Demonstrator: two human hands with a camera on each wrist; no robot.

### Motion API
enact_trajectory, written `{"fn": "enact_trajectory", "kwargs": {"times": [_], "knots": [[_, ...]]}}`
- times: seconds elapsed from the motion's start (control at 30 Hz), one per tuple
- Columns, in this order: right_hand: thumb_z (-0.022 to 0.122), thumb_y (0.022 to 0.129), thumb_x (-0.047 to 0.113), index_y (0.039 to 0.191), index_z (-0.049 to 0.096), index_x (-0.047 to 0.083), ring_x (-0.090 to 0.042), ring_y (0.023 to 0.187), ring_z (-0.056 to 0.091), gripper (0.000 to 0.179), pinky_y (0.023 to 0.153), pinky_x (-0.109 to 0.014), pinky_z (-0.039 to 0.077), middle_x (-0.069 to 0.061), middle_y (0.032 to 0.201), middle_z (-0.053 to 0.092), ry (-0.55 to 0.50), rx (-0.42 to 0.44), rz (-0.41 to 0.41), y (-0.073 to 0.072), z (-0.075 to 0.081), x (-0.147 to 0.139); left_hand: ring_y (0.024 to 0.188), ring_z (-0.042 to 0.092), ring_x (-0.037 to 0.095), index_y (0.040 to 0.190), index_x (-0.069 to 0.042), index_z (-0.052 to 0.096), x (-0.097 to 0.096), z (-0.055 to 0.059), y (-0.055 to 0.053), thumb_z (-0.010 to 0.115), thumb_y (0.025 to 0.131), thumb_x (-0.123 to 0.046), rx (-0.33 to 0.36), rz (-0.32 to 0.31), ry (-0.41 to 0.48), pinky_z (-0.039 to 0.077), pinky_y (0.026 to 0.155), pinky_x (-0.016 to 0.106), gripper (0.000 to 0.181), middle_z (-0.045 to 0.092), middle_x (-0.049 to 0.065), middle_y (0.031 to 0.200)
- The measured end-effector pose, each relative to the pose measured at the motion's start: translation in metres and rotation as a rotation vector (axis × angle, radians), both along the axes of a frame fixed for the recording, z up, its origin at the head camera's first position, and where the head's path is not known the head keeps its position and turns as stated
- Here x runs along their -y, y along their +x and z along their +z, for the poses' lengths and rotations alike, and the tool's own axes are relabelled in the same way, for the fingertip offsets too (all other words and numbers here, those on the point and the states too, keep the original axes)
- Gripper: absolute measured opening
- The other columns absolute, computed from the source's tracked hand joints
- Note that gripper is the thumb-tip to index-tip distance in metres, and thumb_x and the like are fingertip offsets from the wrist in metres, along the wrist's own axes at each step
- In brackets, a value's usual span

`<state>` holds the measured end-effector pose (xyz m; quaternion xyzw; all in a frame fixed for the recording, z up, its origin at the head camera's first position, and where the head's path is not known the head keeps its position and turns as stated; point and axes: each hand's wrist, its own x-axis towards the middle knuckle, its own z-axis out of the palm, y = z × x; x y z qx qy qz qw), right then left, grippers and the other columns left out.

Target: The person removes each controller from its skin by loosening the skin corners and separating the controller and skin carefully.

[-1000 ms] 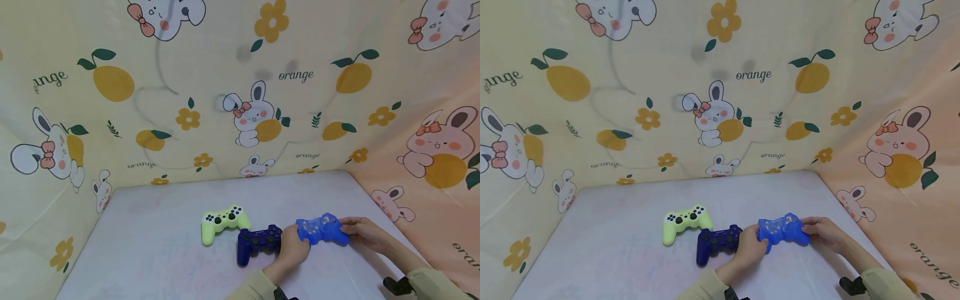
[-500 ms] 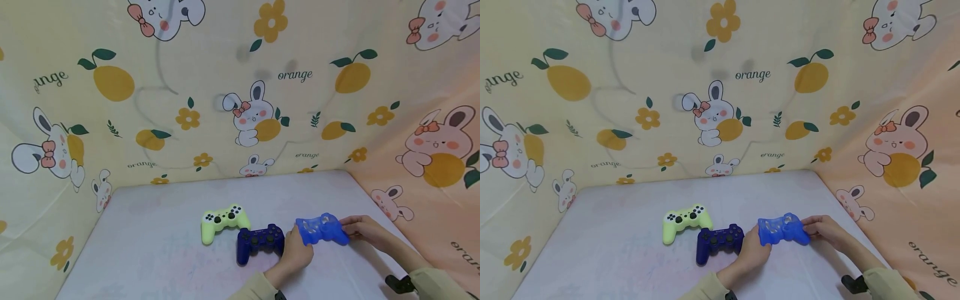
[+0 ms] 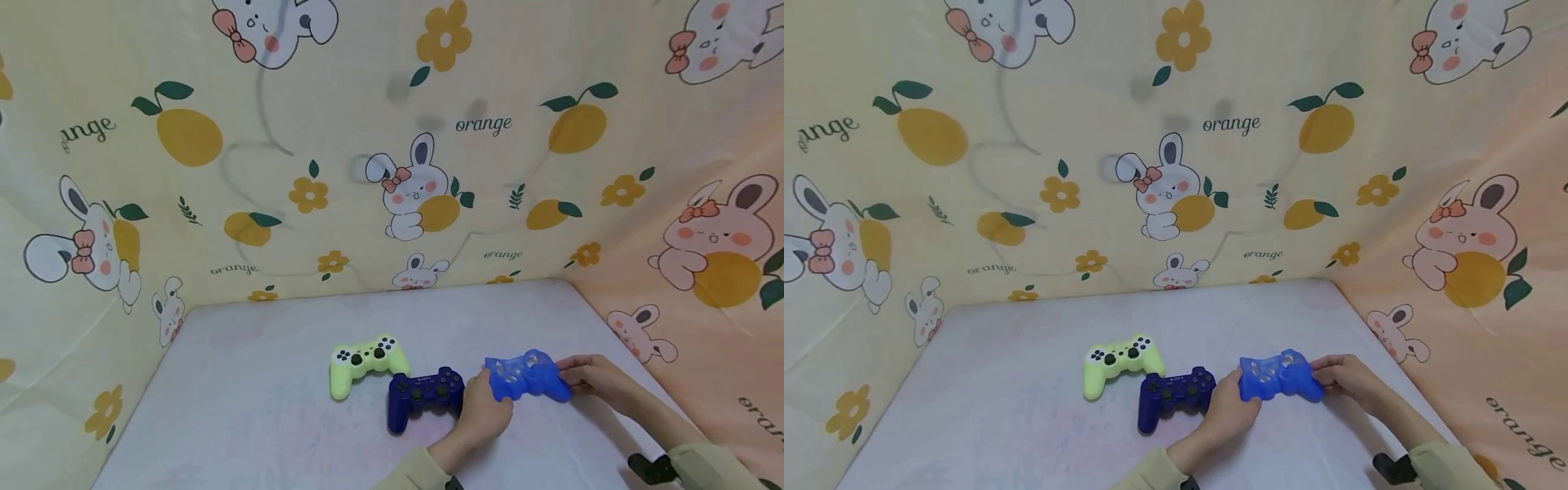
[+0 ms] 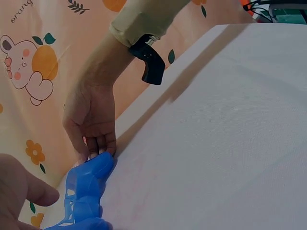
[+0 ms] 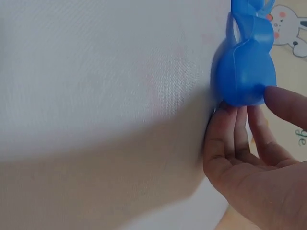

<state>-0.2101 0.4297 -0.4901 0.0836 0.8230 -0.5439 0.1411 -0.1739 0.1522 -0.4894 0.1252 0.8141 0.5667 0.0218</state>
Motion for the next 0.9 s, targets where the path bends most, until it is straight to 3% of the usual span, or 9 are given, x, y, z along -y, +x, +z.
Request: {"fn": "enact_trajectory", "kwargs": {"times": [0.23, 0.57, 0.7, 0.9], "knots": [[0.058, 0.094, 0.006, 0.118, 0.058, -0.014, -0.027, 0.087, 0.062, 0.031, 0.077, -0.04, 0.055, -0.013, 0.099, 0.067, 0.021, 0.011, -0.022, -0.001, 0.004, 0.005, 0.1, 0.058, 0.021, 0.122, 0.003, 0.062, 0.005, 0.003, -0.002, 0.067, 0.079, -0.006, -0.033, -0.011, 0.014, 0.048, 0.086, 0.036, 0.045, 0.064, 0.008, 0.102], [0.058, 0.097, 0.01, 0.119, 0.058, -0.015, -0.026, 0.084, 0.061, 0.033, 0.076, -0.039, 0.055, -0.012, 0.096, 0.067, 0.067, 0.005, -0.069, 0.001, 0.007, 0.01, 0.12, 0.053, 0.03, 0.131, 0.007, 0.055, 0.009, 0.007, 0.001, 0.067, 0.08, -0.01, -0.03, 0.001, 0.007, 0.041, 0.102, 0.04, 0.055, 0.059, 0.017, 0.125], [0.059, 0.097, 0.014, 0.121, 0.057, -0.015, -0.025, 0.086, 0.062, 0.037, 0.077, -0.04, 0.055, -0.014, 0.098, 0.067, 0.148, -0.044, -0.111, 0.005, 0.013, 0.018, 0.121, 0.053, 0.028, 0.129, 0.005, 0.058, 0.018, 0.009, 0.001, 0.068, 0.083, -0.011, -0.066, -0.019, 0.055, 0.042, 0.102, 0.039, 0.05, 0.058, 0.015, 0.127], [0.057, 0.099, 0.019, 0.126, 0.053, -0.015, -0.042, 0.103, 0.057, 0.044, 0.083, -0.047, 0.053, -0.028, 0.116, 0.061, 0.276, -0.158, -0.133, 0.014, 0.025, 0.037, 0.11, 0.06, 0.034, 0.13, 0.004, 0.056, 0.046, 0.015, 0.001, 0.068, 0.088, -0.011, -0.066, -0.043, 0.109, 0.051, 0.089, 0.036, 0.047, 0.058, 0.015, 0.126]]}}
